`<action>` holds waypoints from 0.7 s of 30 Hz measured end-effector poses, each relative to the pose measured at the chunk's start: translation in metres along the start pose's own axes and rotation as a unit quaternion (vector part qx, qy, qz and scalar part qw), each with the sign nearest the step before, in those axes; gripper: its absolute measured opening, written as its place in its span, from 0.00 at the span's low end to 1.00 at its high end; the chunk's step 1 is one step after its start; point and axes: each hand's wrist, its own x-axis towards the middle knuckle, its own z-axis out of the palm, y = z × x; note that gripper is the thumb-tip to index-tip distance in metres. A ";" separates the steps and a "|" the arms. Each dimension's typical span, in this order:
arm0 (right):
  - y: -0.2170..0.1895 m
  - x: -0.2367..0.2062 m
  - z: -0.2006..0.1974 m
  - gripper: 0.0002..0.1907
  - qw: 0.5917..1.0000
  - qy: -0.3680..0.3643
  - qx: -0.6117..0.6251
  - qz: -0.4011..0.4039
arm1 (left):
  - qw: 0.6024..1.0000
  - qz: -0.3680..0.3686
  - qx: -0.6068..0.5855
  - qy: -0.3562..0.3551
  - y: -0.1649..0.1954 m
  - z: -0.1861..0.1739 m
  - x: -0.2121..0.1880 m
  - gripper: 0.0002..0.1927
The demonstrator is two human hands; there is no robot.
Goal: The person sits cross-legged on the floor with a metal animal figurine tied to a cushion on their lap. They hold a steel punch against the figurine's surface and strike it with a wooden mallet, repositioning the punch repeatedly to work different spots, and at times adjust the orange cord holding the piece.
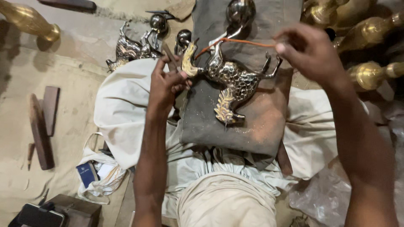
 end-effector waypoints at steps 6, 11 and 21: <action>0.020 -0.058 0.033 0.09 0.977 0.091 0.162 0.103 | 0.999 -0.001 -0.007 -0.042 0.006 -0.013 0.010 0.29; -0.002 -0.031 0.017 0.09 0.975 -0.065 0.069 0.200 | 0.997 0.005 0.066 -0.036 0.016 -0.019 0.018 0.28; -0.042 0.073 0.027 0.08 0.914 -0.331 -0.023 0.232 | 0.992 -0.006 0.104 -0.073 0.030 -0.020 0.021 0.29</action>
